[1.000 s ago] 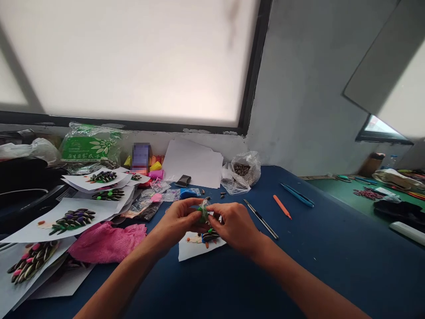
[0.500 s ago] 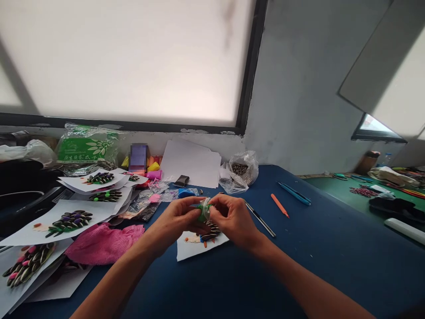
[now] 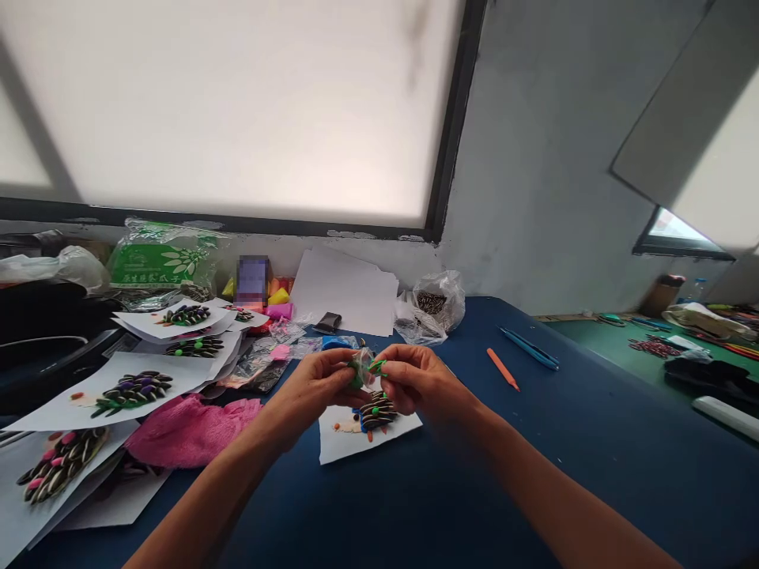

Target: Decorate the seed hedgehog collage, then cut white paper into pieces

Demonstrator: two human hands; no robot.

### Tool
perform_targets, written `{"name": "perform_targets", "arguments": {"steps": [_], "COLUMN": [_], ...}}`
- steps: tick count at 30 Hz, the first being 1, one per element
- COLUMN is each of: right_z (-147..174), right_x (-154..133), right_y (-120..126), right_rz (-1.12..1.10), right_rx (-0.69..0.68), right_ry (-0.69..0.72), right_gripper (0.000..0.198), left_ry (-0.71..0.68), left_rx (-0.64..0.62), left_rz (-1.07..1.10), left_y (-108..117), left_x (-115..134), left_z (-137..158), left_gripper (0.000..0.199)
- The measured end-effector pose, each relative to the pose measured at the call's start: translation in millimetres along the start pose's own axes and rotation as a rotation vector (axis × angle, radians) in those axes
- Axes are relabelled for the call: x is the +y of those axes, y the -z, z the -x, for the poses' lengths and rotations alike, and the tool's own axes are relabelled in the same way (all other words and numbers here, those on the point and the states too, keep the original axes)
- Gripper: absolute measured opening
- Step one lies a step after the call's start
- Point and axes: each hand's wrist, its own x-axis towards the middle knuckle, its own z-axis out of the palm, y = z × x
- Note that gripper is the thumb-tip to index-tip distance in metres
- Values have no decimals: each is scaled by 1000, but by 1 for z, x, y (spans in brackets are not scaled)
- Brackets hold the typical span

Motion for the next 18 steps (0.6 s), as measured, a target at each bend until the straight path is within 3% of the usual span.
{"name": "perform_targets", "arguments": {"steps": [5,10,14,18], "right_z": [0,2,4,5], "right_x": [-1,-3,-7,-8], "right_y": [2,-3,-7,-6], "right_rz": [-42,10,103,124], "right_rx": [7,-8,34,28], "right_ry": [-17,-47,-74,-102], "right_gripper": [25,8,8,12], "left_ry": [2,31,12,9], "left_rx": [183,378,382,427], "left_rz": [-158,-705,-1142,-1314], "left_y": [15,41,59,66], "left_x": [3,1,-6,-8], "left_z": [-5,-9,-6,-1], "left_gripper": [32,45,23,22]}}
